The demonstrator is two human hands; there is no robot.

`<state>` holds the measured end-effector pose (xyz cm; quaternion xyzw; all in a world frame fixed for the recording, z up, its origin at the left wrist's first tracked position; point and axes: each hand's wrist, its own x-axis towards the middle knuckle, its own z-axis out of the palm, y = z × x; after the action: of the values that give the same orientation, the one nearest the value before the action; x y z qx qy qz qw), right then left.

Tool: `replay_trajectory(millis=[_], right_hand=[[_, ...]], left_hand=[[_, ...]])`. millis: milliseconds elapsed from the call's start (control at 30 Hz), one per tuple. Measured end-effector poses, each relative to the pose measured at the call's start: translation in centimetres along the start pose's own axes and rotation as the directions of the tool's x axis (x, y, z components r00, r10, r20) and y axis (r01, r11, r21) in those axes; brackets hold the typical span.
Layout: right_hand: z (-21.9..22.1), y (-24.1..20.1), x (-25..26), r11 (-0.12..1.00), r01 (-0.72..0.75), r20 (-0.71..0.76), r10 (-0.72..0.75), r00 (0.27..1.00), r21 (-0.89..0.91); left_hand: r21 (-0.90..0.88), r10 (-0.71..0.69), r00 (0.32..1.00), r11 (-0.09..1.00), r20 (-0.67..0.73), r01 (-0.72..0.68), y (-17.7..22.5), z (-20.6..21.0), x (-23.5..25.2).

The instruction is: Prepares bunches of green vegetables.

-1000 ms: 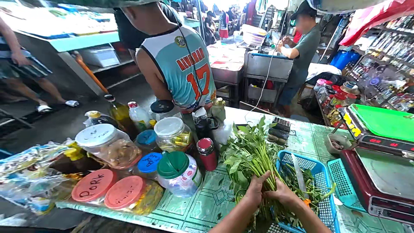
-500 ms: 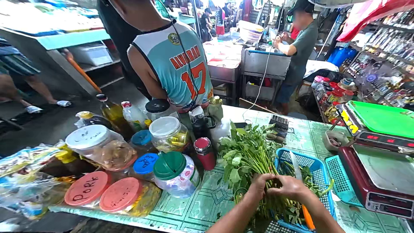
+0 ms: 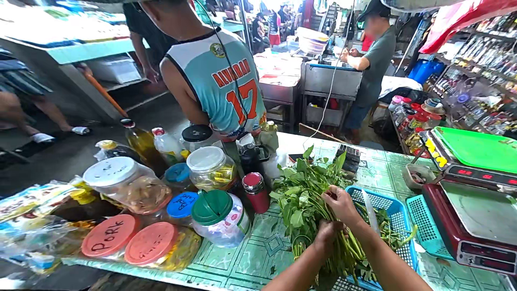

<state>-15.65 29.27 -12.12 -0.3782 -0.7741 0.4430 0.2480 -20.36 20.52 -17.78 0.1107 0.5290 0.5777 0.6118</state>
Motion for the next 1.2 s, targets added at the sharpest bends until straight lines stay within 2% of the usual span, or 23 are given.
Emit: replay_trajectory(millis=[67, 100, 233, 333, 400, 467, 533, 567, 600, 667, 733, 800, 900, 1000, 1100, 1200], right_hand=[[-0.2, 0.7, -0.6, 0.981, -0.012, 0.003, 0.012, 1.0, 0.193], [-0.1, 1.1, -0.9, 0.977, -0.027, 0.011, 0.025, 1.0, 0.212], [0.8, 1.9, -1.2, 0.987, -0.053, 0.001, 0.053, 0.999, 0.153], [1.2, 1.4, -1.8, 0.989, -0.104, 0.006, 0.104, 0.995, 0.103], [1.1, 1.6, -2.3, 0.982, -0.105, 0.009, 0.105, 0.994, 0.156], [-0.1, 2.2, -2.6, 0.969, -0.063, -0.037, 0.075, 0.997, 0.241], [-2.6, 3.8, -2.8, 0.968, -0.032, -0.158, 0.073, 0.985, 0.249], [-4.3, 5.1, -2.9, 0.983, -0.061, -0.253, 0.104, 0.962, 0.171], [-6.0, 6.4, -3.2, 0.986, -0.163, -0.352, 0.166, 0.921, 0.039], [-8.7, 8.3, -3.7, 0.866, -0.461, -0.476, 0.328, 0.816, -0.193], [-8.8, 8.9, -3.8, 0.741, -0.588, -0.502, 0.392, 0.771, -0.324], [-6.7, 8.4, -3.7, 0.736, -0.55, -0.447, 0.369, 0.815, -0.394], [-2.0, 7.1, -3.9, 0.759, -0.412, -0.24, 0.335, 0.911, -0.504], [1.8, 6.6, -5.3, 0.689, -0.271, -0.005, 0.362, 0.932, -0.672], [3.5, 7.7, -6.8, 0.66, -0.197, 0.008, 0.294, 0.956, -0.725], [2.8, 6.9, -6.2, 0.684, -0.257, -0.016, 0.338, 0.941, -0.683]], left_hand=[[-0.041, -0.068, 0.998, 0.997, 0.005, 0.068, 0.6, -0.5, 0.4], [-0.068, -0.076, 0.997, 0.995, 0.015, 0.077, 0.9, -0.8, 0.4], [-0.1, -0.082, 0.995, 0.991, 0.057, 0.087, 1.2, -1.2, 0.1], [-0.062, -0.078, 0.997, 0.995, 0.02, 0.079, 1.2, -1.2, -0.1], [-0.039, -0.074, 0.997, 0.997, -0.006, 0.074, 1.6, -1.4, 0.1], [-0.034, -0.084, 0.996, 0.996, -0.013, 0.084, 2.5, -1.7, 0.0], [-0.07, -0.123, 0.992, 0.99, 0.022, 0.125, 3.8, -2.6, -0.3], [-0.09, -0.139, 0.988, 0.985, 0.064, 0.145, 4.5, -3.2, -0.6], [-0.109, -0.145, 0.984, 0.982, 0.104, 0.156, 5.2, -3.8, -1.0], [-0.119, -0.138, 0.977, 0.98, 0.162, 0.158, 6.6, -5.2, -1.8], [-0.125, -0.13, 0.97, 0.979, 0.207, 0.158, 7.8, -6.5, -2.4], [-0.119, -0.109, 0.964, 0.983, 0.243, 0.141, 8.8, -7.1, -2.9], [-0.102, -0.083, 0.951, 0.988, 0.297, 0.118, 10.5, -7.4, -3.8], [-0.087, -0.043, 0.933, 0.993, 0.358, 0.08, 12.1, -6.9, -5.0], [-0.07, 0.018, 0.933, 0.998, 0.358, 0.007, 13.7, -6.1, -7.0], [-0.085, 0.11, 0.912, 0.993, 0.395, -0.083, 15.3, -5.7, -8.2]])
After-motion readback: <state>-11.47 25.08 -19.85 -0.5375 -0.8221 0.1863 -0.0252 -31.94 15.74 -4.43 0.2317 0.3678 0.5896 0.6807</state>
